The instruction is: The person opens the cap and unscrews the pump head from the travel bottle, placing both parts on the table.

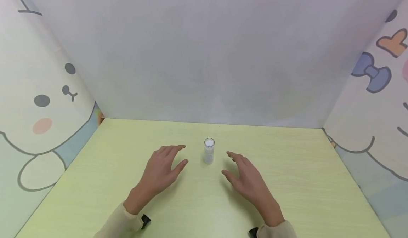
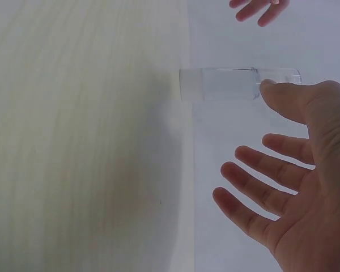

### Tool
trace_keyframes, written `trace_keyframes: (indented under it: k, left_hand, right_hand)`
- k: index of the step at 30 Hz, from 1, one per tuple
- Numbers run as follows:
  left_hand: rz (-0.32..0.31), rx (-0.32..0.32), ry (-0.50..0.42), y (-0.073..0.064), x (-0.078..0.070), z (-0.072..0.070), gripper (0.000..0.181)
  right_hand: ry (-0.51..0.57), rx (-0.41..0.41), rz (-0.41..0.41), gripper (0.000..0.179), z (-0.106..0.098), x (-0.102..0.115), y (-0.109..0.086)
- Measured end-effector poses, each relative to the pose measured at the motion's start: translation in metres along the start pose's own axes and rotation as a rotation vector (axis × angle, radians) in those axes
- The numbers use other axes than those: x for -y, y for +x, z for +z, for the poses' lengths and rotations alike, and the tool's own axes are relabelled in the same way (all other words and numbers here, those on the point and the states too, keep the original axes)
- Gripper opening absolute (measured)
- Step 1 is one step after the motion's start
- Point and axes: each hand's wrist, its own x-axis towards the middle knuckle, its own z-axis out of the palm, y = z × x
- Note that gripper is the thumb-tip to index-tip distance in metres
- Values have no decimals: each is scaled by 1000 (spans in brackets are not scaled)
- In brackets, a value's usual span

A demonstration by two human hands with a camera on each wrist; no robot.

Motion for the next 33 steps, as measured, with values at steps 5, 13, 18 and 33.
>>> trace_keyframes:
  k: [5, 13, 18, 33]
  left_hand:
    - [4, 3, -15, 6, -4, 2, 45]
    - [-2, 1, -30, 17, -6, 9, 45]
    - [-6, 13, -43, 23, -7, 12, 45]
    - [9, 38, -91, 41, -16, 18, 47]
  right_hand:
    - [39, 8, 15, 58, 4, 0, 5]
    - [130, 4, -17, 56, 15, -2, 17]
    - [152, 8, -10, 56, 19, -4, 23]
    - [188, 22, -49, 55, 26, 3, 43]
